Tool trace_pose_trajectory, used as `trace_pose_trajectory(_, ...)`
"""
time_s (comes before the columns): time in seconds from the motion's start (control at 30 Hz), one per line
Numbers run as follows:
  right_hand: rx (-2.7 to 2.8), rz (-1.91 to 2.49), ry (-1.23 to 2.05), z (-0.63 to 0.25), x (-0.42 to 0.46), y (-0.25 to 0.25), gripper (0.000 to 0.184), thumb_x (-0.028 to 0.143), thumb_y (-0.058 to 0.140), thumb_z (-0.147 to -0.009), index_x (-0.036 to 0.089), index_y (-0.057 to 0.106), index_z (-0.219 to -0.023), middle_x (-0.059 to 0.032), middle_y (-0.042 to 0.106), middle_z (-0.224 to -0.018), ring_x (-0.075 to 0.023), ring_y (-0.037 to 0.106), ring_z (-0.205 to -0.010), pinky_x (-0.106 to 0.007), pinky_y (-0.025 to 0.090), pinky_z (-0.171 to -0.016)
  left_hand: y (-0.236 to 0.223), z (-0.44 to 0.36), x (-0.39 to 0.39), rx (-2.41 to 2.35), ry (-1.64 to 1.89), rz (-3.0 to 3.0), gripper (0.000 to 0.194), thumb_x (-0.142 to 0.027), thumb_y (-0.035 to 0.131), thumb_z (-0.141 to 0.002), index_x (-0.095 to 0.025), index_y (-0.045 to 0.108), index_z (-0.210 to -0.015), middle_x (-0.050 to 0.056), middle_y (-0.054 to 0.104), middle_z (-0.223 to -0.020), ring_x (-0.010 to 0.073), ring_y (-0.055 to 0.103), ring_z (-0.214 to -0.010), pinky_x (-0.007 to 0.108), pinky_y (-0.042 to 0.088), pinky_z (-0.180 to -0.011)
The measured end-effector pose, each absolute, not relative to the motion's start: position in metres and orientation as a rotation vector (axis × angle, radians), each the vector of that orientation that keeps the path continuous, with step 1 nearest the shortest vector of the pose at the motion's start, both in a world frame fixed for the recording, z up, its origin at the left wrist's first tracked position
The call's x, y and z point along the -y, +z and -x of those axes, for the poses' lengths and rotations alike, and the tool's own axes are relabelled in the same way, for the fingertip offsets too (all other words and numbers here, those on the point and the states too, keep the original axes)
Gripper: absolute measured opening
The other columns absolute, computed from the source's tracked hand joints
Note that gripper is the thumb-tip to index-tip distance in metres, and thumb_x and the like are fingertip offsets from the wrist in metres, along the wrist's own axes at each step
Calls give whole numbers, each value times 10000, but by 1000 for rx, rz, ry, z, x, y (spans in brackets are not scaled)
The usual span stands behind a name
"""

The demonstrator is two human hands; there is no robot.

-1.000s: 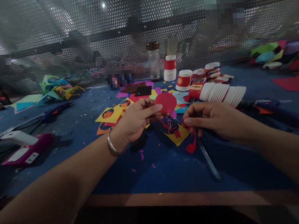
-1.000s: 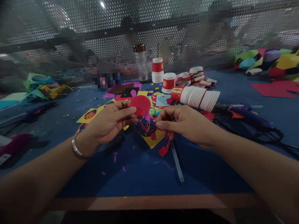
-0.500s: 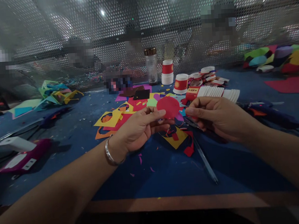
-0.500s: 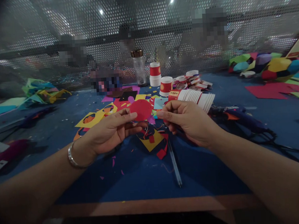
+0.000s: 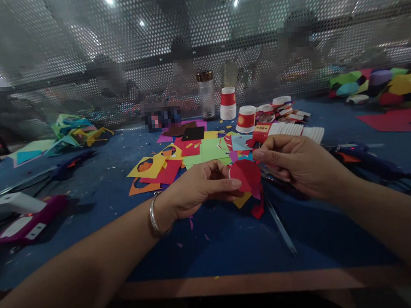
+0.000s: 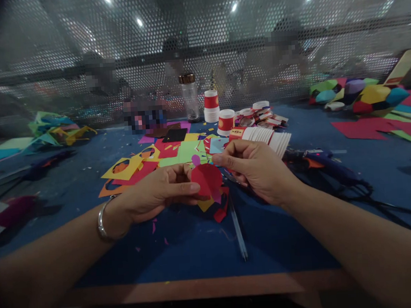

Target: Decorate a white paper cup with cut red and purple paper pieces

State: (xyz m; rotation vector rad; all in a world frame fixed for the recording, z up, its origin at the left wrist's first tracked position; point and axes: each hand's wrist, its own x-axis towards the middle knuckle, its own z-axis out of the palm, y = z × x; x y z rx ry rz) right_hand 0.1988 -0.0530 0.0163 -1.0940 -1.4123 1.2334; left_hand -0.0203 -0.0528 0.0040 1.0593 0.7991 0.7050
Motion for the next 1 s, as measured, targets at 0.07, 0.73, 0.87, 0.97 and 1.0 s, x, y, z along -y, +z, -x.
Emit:
trace_pose_trajectory(0.07, 1437, 1103, 1233, -198, 53, 16, 521, 563, 931, -632, 209, 550, -649, 96, 432, -451, -38, 306, -382, -215, 188, -367, 3, 19, 53, -813, 710, -1056, 322, -151, 916, -698, -146, 617, -815, 18, 727, -790, 127, 727, -752, 237, 573, -708)
trace_pose_trajectory(0.73, 1465, 1232, 1197, -192, 57, 18, 518, 551, 949, -564, 184, 597, -662, 83, 483, -534, -41, 334, -456, -205, 177, -403, 3, 17, 58, -803, 644, -1067, 369, -184, 940, -661, -159, 594, -785, 23, 725, -798, 150, 738, -739, 293, 591, -763)
trace_pose_trajectory(0.87, 1393, 1190, 1344, -193, 56, 21, 502, 512, 959, -570, 189, 600, -705, 100, 461, -516, -22, 273, -412, -202, 130, -384, 3, 18, 57, -813, 649, -1046, 399, -189, 950, -647, -159, 582, -798, 18, 728, -800, 160, 748, -749, 317, 594, -790)
trace_pose_trajectory(0.97, 1397, 1149, 1388, -194, 54, 22, 514, 556, 950, -579, 179, 629, -719, 100, 437, -488, -20, 252, -402, -210, 112, -374, 5, 18, 57, -795, 615, -1052, 375, -189, 943, -657, -148, 600, -803, 17, 731, -793, 153, 747, -760, 294, 584, -774)
trace_pose_trajectory(1.0, 1401, 1150, 1398, -195, 54, 23, 517, 571, 943, -589, 175, 642, -732, 96, 442, -492, -19, 249, -402, -212, 111, -373, 6, 18, 57, -789, 604, -1057, 361, -187, 938, -665, -143, 607, -805, 21, 735, -795, 149, 745, -762, 281, 578, -761)
